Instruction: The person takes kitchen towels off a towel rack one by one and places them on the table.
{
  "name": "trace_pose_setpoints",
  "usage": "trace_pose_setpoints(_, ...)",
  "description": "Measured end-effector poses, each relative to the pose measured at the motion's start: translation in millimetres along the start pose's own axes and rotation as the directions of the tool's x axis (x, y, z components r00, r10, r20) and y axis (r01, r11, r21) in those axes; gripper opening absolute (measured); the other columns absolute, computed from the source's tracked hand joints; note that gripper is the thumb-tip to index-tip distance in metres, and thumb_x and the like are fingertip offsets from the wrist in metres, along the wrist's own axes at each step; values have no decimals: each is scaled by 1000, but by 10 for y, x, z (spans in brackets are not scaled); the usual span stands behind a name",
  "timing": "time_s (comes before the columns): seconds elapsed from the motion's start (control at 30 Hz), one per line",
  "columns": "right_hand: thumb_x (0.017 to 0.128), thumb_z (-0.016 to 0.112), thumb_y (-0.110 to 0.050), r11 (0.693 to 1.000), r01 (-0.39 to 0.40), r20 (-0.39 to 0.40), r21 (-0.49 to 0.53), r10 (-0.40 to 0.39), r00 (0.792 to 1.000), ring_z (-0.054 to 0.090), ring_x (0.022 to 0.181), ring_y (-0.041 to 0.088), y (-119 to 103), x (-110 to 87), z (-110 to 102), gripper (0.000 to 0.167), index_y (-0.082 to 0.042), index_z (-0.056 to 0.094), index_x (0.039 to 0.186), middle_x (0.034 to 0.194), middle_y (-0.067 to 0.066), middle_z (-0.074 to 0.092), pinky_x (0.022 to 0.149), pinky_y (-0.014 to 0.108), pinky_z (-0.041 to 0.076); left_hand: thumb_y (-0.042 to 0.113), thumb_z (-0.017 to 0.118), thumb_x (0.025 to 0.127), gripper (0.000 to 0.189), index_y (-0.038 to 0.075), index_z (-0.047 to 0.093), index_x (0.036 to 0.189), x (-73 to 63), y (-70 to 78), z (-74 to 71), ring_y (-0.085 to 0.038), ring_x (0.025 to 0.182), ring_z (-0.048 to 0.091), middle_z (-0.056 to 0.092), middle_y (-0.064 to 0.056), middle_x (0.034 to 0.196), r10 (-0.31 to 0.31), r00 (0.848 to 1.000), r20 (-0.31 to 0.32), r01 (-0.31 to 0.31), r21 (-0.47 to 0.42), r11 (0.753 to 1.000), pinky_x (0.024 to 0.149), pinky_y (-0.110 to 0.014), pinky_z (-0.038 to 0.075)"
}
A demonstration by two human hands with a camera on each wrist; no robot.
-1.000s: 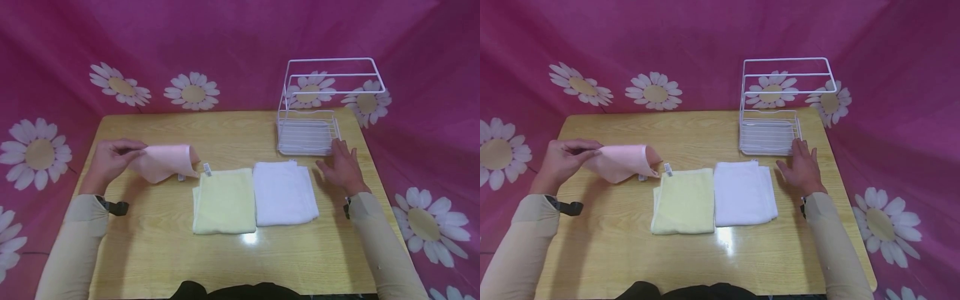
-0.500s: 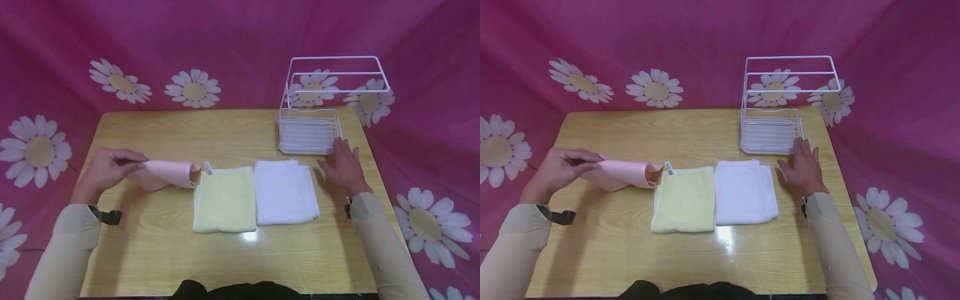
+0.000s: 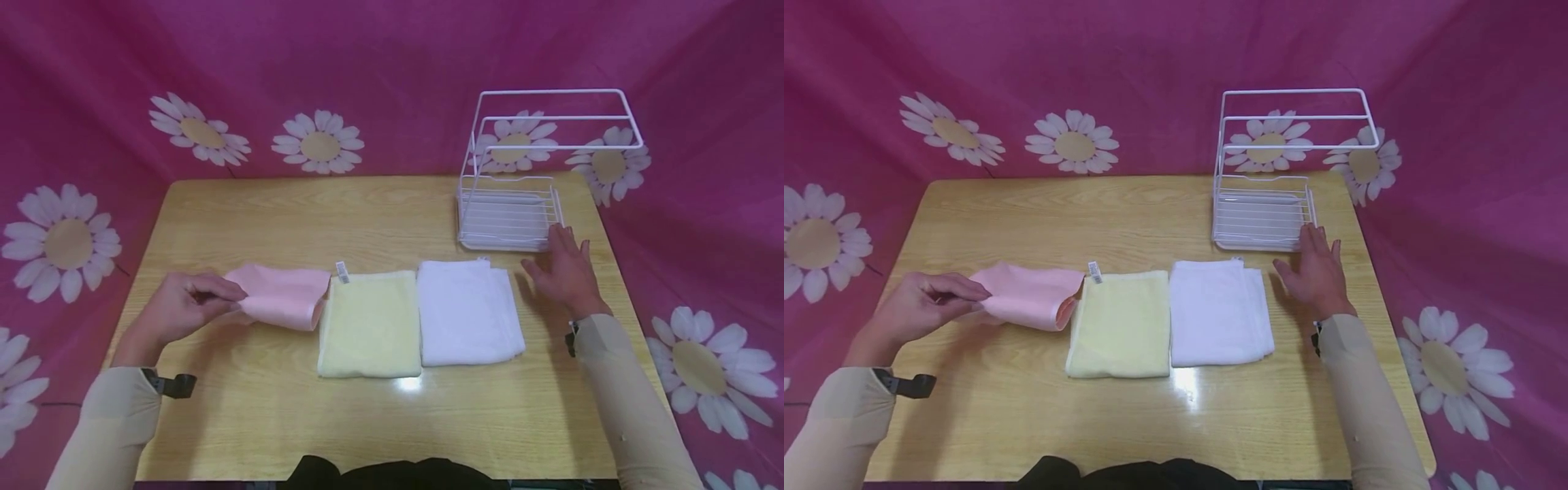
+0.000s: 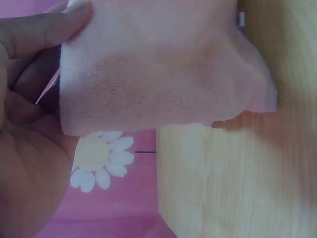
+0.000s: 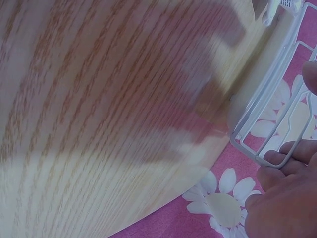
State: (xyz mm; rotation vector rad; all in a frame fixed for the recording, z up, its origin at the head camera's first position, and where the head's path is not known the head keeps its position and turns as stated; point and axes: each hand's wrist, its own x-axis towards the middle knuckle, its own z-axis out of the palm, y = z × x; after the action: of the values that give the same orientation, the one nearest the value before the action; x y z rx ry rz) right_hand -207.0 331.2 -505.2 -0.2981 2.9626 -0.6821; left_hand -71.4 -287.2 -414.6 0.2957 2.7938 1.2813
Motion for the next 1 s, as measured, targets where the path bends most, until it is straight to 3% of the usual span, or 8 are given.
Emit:
trace_pose_setpoints(0.17,99,55,-45,1000,7,-2,-6,-7,1000,0,150,44,7,5,-1,92,6,7,158,162,30,9,116,57,-12,-9,77,82,24,14,82,88,-128,-9,102,-3,90,67,75,-2,93,2,999,44,-2,3,1000,70,-18,55)
trace_pose_setpoints(0.43,99,57,-44,1000,19,-3,-12,-19,1000,1,149,46,-4,17,-26,92,6,7,158,162,30,9,115,59,-12,-11,79,78,27,15,81,84,-307,-80,299,-9,89,68,74,2,92,-68,991,112,66,24,998,76,-18,54)
trace_pose_setpoints(0.67,99,57,-44,1000,21,-5,-5,-21,1000,2,149,47,3,12,-27,93,7,7,157,162,31,9,115,59,-12,-13,79,76,25,11,80,79,-372,-212,464,-9,85,68,74,1,87,-54,990,134,53,6,999,75,-22,56)
trace_pose_setpoints(0.8,99,57,-44,1000,20,-7,6,-20,1000,1,149,47,17,10,-9,92,7,7,157,162,31,9,115,58,-12,-8,81,76,21,12,80,79,-398,-284,547,-9,84,67,74,3,87,-81,981,177,68,79,995,74,-25,56)
trace_pose_setpoints(1.0,98,58,-44,1000,19,-11,11,-19,1000,1,149,46,17,0,10,92,6,8,158,162,30,10,116,58,-12,-9,78,75,22,13,78,78,-426,-306,658,-15,81,64,73,2,85,-145,954,262,101,174,980,71,-32,55)
